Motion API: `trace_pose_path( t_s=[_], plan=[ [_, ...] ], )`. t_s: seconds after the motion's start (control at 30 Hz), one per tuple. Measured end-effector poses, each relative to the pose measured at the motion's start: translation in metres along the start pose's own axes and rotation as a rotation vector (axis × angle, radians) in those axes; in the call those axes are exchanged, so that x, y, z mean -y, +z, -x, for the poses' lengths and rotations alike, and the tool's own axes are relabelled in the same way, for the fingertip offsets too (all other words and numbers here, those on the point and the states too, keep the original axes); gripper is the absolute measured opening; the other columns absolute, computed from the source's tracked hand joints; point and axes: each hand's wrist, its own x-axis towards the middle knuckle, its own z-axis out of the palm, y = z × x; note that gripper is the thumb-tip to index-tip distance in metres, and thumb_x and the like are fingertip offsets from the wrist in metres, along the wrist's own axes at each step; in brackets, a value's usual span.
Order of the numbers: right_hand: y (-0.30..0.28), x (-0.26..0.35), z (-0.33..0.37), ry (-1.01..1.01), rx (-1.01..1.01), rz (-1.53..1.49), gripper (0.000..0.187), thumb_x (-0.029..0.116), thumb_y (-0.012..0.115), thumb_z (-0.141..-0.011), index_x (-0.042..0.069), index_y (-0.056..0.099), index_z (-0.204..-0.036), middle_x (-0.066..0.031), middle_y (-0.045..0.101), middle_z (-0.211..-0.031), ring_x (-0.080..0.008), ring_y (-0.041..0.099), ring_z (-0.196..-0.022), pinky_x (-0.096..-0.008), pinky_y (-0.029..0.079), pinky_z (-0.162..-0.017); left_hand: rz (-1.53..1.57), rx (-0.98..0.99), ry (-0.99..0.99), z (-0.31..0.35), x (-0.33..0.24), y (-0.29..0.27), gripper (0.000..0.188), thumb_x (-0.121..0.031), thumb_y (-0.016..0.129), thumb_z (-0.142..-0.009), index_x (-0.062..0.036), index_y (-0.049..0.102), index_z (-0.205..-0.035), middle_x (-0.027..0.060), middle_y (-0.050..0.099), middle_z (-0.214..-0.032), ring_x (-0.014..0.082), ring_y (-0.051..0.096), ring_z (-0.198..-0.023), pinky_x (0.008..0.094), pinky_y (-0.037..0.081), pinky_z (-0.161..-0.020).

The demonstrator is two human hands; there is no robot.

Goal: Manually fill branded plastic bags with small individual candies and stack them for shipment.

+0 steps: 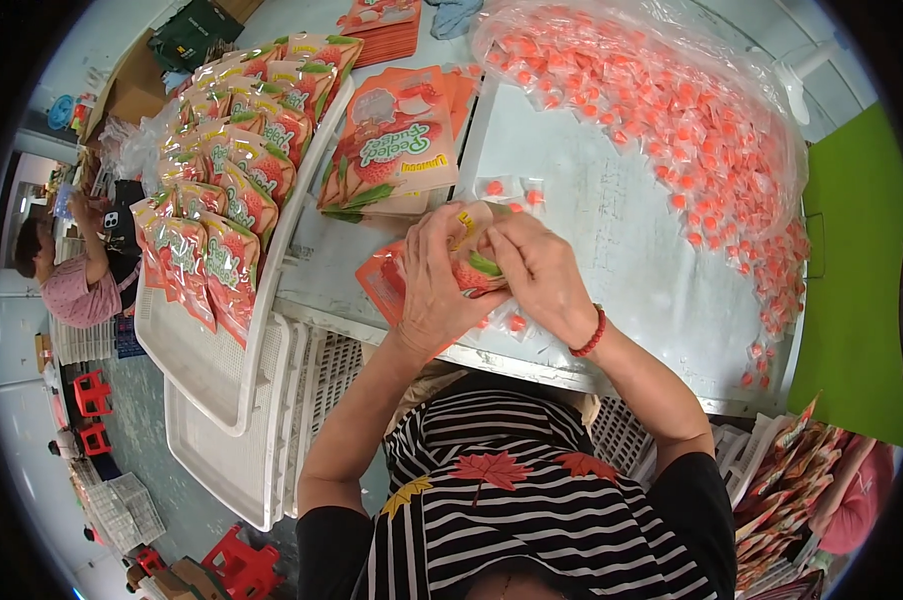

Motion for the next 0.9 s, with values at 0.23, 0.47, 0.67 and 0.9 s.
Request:
trace_pose_path(
  t_s=[0.23,0.47,0.67,0.9],
  plan=[
    [-0.011,0.028,-0.034,-0.288,0.282,0.084,0.025,0.018,0.050,-0.093,-0.004,0.062,-0.090,-0.0179,0.061,-0.087,-0.0330,0.057,-0.092,-0.0387,0.045,-0.084,-0.018,0.088,0.079,-0.010,-0.001,0.004,0.094,-0.023,0.082,-0.061,0.0008,0.028,-0.134,0.0209,0.039,-0.130,0.0389,0.042,-0.118,0.0469,0.035,-0.099],
    [0.000,0.031,-0.031,-0.187,0.222,0.141,0.027,0.020,0.048,-0.093,-0.002,0.064,-0.093,-0.0187,0.063,-0.093,-0.0346,0.057,-0.095,-0.0379,0.047,-0.083,-0.123,0.099,0.090,-0.008,0.013,-0.005,0.094,-0.017,0.083,-0.061,0.0019,0.026,-0.133,0.0201,0.038,-0.128,0.0365,0.042,-0.118,0.0448,0.038,-0.098],
    [-0.035,0.023,-0.005,-0.009,-0.024,-0.156,0.025,0.011,0.052,-0.088,-0.001,0.057,-0.109,-0.0198,0.058,-0.110,-0.0337,0.055,-0.105,-0.0388,0.045,-0.090,0.341,-0.138,-0.107,0.006,0.006,-0.018,0.119,-0.015,0.091,-0.050,0.0008,0.011,-0.137,0.0171,0.033,-0.134,0.0298,0.043,-0.119,0.0424,0.039,-0.099],
    [0.009,-0.037,0.078,-0.168,0.080,0.707,0.054,0.039,0.066,-0.080,0.010,0.055,-0.123,-0.0202,0.037,-0.138,-0.0466,0.032,-0.127,-0.0614,0.027,-0.101,0.214,-0.252,0.142,0.007,-0.001,-0.045,0.144,-0.018,0.093,-0.051,-0.0072,-0.016,-0.144,0.0228,0.031,-0.137,0.0332,0.044,-0.117,0.0455,0.039,-0.098]
  ],
)
